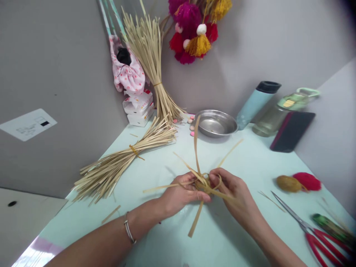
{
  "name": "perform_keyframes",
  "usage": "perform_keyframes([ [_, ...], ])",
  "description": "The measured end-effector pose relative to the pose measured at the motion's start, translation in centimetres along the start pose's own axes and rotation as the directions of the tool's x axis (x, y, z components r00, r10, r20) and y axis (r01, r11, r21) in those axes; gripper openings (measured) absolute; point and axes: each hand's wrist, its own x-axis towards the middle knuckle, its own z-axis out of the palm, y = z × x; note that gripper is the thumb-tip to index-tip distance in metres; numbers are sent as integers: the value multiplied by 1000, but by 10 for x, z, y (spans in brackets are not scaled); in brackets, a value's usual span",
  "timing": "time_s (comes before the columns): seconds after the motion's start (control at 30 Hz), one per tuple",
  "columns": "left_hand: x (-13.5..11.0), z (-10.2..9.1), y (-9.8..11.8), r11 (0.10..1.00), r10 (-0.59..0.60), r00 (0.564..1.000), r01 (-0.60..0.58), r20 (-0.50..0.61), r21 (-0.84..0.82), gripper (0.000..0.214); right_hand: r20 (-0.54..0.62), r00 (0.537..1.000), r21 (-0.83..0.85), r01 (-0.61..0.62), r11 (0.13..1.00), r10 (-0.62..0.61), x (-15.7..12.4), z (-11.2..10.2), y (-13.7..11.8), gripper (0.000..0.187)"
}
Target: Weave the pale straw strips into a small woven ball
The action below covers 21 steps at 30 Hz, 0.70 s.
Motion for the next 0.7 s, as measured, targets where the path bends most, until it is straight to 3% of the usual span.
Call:
perform_keyframes([
  [0.43, 2, -4, -4, 997, -48, 999, 48, 7, -67, 54, 36, 997, -88, 73, 993, -70, 4, 0, 3, 25],
  [0.7, 3, -5, -4, 994, -38, 999, 38, 2, -104, 53, 54, 998, 7, 43, 999, -43, 7, 1, 9, 23],
])
